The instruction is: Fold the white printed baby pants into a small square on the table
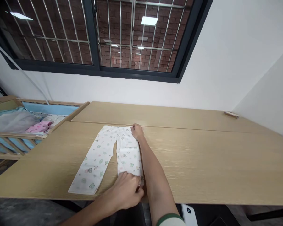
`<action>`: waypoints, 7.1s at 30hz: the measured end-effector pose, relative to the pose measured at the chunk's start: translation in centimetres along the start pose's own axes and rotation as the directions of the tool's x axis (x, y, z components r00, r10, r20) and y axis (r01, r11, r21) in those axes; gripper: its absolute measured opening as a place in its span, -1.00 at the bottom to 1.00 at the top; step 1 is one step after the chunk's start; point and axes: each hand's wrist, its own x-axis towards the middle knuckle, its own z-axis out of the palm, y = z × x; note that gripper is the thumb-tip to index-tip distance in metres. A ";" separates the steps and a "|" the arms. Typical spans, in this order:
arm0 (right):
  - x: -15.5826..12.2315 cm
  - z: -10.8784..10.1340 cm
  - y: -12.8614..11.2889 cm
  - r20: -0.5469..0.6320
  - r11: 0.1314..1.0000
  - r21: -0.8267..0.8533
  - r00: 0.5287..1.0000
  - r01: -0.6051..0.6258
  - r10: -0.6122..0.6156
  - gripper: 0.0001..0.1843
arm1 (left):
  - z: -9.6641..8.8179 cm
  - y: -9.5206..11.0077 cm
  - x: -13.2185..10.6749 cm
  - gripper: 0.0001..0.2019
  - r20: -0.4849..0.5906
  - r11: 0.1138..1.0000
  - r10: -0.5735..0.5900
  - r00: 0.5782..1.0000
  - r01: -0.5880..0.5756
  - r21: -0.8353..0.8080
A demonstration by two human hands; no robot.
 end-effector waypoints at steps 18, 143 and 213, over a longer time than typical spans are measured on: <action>2.8 4.2 -14.9 -0.034 0.943 0.302 0.987 -0.138 0.155 -0.75 | -2.7 -10.5 -15.2 -0.47 -0.299 0.705 -0.487 0.821 0.167 -0.689; -7.3 4.0 -10.2 0.582 0.712 -0.068 0.608 0.698 -0.540 -0.29 | 3.1 -10.3 -8.1 -0.51 -0.648 0.901 -0.020 0.762 0.294 0.319; -9.9 0.6 -6.9 0.220 0.813 -0.060 0.802 0.580 -0.556 -0.26 | -5.0 -24.1 2.8 -0.21 -0.469 0.997 0.019 0.883 0.017 0.072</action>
